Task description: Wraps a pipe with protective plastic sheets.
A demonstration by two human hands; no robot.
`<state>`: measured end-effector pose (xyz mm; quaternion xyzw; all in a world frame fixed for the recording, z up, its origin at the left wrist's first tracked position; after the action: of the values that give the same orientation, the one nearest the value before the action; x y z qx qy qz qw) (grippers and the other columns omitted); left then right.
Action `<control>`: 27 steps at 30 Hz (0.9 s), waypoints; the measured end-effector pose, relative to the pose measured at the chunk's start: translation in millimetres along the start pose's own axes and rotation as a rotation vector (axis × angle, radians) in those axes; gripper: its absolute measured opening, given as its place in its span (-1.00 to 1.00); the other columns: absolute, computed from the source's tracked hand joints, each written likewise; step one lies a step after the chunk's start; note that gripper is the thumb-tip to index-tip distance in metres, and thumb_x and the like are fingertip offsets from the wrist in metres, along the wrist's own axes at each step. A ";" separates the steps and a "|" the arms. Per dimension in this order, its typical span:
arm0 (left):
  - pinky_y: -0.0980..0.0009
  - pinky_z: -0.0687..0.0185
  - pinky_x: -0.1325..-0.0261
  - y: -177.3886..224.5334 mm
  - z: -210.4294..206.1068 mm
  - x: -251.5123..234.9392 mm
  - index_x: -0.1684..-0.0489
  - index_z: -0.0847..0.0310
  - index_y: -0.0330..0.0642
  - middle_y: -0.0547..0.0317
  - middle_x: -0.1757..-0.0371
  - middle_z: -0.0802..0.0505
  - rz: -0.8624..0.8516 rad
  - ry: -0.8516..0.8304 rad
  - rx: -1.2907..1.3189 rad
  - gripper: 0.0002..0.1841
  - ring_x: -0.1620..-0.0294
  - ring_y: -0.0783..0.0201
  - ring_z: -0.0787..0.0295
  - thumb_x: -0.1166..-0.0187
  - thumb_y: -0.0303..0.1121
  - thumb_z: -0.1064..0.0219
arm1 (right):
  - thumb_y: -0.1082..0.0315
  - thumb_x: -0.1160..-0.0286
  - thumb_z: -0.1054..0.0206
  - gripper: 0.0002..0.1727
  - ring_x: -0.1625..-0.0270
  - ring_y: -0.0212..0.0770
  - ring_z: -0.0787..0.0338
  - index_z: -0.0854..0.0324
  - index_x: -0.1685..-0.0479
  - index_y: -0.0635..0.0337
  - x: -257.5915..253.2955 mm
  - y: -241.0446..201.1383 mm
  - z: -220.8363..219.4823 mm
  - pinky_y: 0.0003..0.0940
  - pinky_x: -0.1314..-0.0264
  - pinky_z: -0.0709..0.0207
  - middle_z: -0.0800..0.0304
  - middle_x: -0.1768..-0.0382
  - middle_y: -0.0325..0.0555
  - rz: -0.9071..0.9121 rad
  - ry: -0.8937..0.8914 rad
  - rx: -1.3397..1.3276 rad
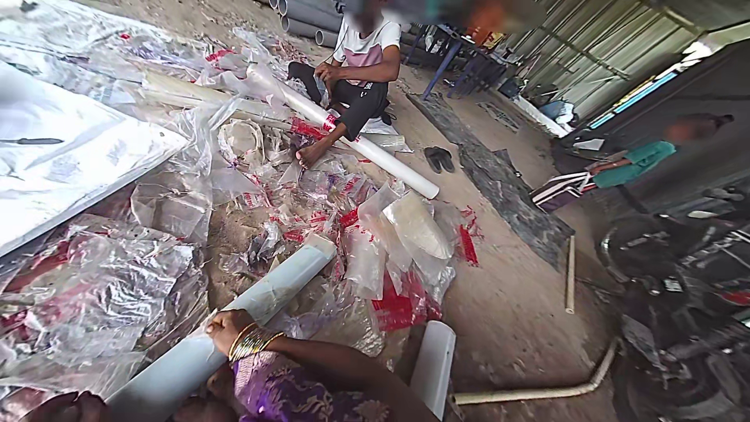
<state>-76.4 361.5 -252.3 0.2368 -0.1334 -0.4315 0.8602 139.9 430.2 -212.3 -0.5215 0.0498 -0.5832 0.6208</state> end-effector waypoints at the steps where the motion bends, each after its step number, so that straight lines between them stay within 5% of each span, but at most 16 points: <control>1: -0.03 -0.41 -0.58 -0.6 3.5 5.0 -0.08 -0.75 -0.48 -0.38 -0.27 -0.82 -0.028 0.068 0.038 -0.64 -0.46 -0.26 -0.68 -0.59 -0.35 -0.18 | 0.39 -0.85 -0.04 -0.60 -0.43 0.27 -0.68 -0.62 -0.29 0.57 2.0 3.5 0.8 0.13 -0.56 -0.39 -0.71 -0.28 0.49 -0.012 -0.004 -0.036; 3: -0.29 -0.41 -0.50 12.8 19.4 19.7 -0.02 -0.70 -0.62 -0.60 -0.23 -0.75 -0.001 0.166 0.129 -0.67 -0.40 -0.51 -0.64 -0.60 -0.44 -0.19 | 0.42 -0.80 -0.11 -0.65 -0.26 0.16 -0.74 -0.62 -0.22 0.60 6.0 10.5 1.4 0.04 -0.44 -0.47 -0.74 -0.17 0.44 -0.054 0.006 -0.126; 5: -0.35 -0.48 -0.34 24.6 33.4 29.9 0.05 -0.69 -0.65 -0.65 -0.17 -0.76 0.044 0.261 0.170 -0.72 -0.29 -0.56 -0.69 -0.58 -0.50 -0.20 | 0.49 -0.73 -0.17 -0.77 0.13 -0.14 -0.65 -0.62 -0.05 0.55 6.0 21.9 -1.2 -0.19 -0.08 -0.51 -0.71 0.15 0.16 -0.093 0.044 -0.237; 8: -0.34 -0.62 -0.04 18.8 34.2 31.1 0.17 -0.73 -0.58 -0.54 0.01 -0.82 0.104 0.349 0.156 -0.78 -0.06 -0.47 -0.82 -0.50 -0.51 -0.27 | 0.61 -0.66 -0.12 -0.89 0.63 -0.52 -0.27 -0.54 0.18 0.39 9.9 32.2 -4.2 -0.59 0.58 -0.18 -0.35 0.57 -0.32 -0.134 0.060 -0.432; 11: -0.30 -0.64 -0.05 18.4 31.8 29.1 0.16 -0.74 -0.57 -0.50 0.01 -0.82 0.132 0.309 0.179 -0.79 -0.08 -0.44 -0.82 -0.49 -0.53 -0.29 | 0.65 -0.67 -0.04 -0.85 0.74 -0.58 -0.19 -0.46 0.24 0.31 15.1 36.0 -1.7 -0.67 0.70 -0.06 -0.32 0.64 -0.37 -0.178 0.060 -0.532; 13: -0.28 -0.65 -0.03 17.4 28.9 26.1 0.17 -0.74 -0.55 -0.48 0.02 -0.83 0.118 0.288 0.198 -0.80 -0.07 -0.42 -0.82 -0.47 -0.53 -0.31 | 0.61 -0.69 -0.10 -0.88 0.72 -0.58 -0.21 -0.51 0.20 0.37 16.6 38.0 5.2 -0.65 0.67 -0.07 -0.44 0.61 -0.33 -0.155 0.072 -0.455; 16: -0.28 -0.64 0.09 13.2 25.7 23.4 0.25 -0.73 -0.53 -0.49 0.09 -0.82 0.068 0.316 0.222 -0.83 0.02 -0.44 -0.83 -0.43 -0.53 -0.31 | 0.54 -0.76 -0.08 -0.85 0.75 -0.59 -0.16 -0.56 0.05 0.39 16.8 44.8 16.0 -0.65 0.69 -0.06 -0.32 0.66 -0.40 -0.142 0.016 -0.396; 19: -0.38 -0.59 -0.02 12.0 25.9 22.9 0.16 -0.73 -0.58 -0.56 0.03 -0.82 0.040 0.288 0.240 -0.79 -0.06 -0.51 -0.80 -0.47 -0.52 -0.30 | 0.49 -0.76 -0.11 -0.90 0.71 -0.59 -0.27 -0.50 0.07 0.34 16.9 50.4 31.2 -0.66 0.65 -0.18 -0.42 0.62 -0.35 -0.072 0.040 -0.341; 20: -0.42 -0.57 -0.06 15.6 24.5 22.4 0.14 -0.71 -0.60 -0.59 0.01 -0.81 0.017 0.279 0.257 -0.77 -0.09 -0.55 -0.78 -0.49 -0.51 -0.28 | 0.46 -0.72 -0.21 -0.88 0.57 -0.52 -0.46 -0.56 0.04 0.38 17.4 50.5 45.1 -0.59 0.47 -0.36 -0.62 0.48 -0.23 -0.031 0.100 -0.209; 21: -0.43 -0.54 -0.12 16.9 22.2 23.1 0.11 -0.70 -0.61 -0.62 -0.02 -0.80 0.005 0.261 0.269 -0.75 -0.13 -0.57 -0.76 -0.52 -0.49 -0.27 | 0.42 -0.67 -0.30 -0.78 0.25 -0.29 -0.71 -0.65 -0.03 0.47 19.3 48.4 59.0 -0.33 0.04 -0.58 -0.82 0.23 0.02 -0.015 0.157 -0.072; 22: -0.44 -0.50 -0.18 15.2 19.6 22.2 0.08 -0.68 -0.63 -0.63 -0.06 -0.78 0.010 0.233 0.280 -0.72 -0.18 -0.58 -0.73 -0.55 -0.47 -0.25 | 0.37 -0.62 -0.37 -0.71 -0.03 -0.03 -0.82 -0.70 -0.06 0.51 19.8 42.9 69.3 -0.07 -0.26 -0.60 -0.86 0.05 0.21 -0.014 0.211 0.043; 24: -0.41 -0.49 -0.25 7.3 12.4 15.5 0.07 -0.67 -0.63 -0.64 -0.09 -0.77 0.009 0.200 0.305 -0.69 -0.21 -0.57 -0.72 -0.52 -0.43 -0.24 | 0.22 -0.58 -0.43 -0.61 -0.23 0.19 -0.79 -0.73 -0.04 0.47 18.9 18.3 79.4 0.16 -0.41 -0.53 -0.82 -0.08 0.32 -0.023 0.272 0.188; 27: -0.36 -0.43 -0.41 1.8 6.7 7.6 -0.03 -0.65 -0.66 -0.65 -0.19 -0.74 0.012 0.087 0.286 -0.65 -0.32 -0.54 -0.66 -0.55 -0.42 -0.23 | -0.07 -0.63 -0.36 -0.42 -0.28 0.19 -0.76 -0.69 -0.14 0.38 5.1 -25.8 55.2 0.22 -0.34 -0.54 -0.78 -0.18 0.27 0.030 0.137 0.376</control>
<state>-73.5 354.4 -245.5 0.3747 -0.1576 -0.3922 0.8252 161.2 464.5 -166.4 -0.3548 -0.0101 -0.6070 0.7110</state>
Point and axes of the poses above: each hand's wrist, its own x-axis away from the middle knuckle, its own z-axis out of the back of the hand, y = z × x, the point moved 6 cm from there along -x, towards the middle knuckle
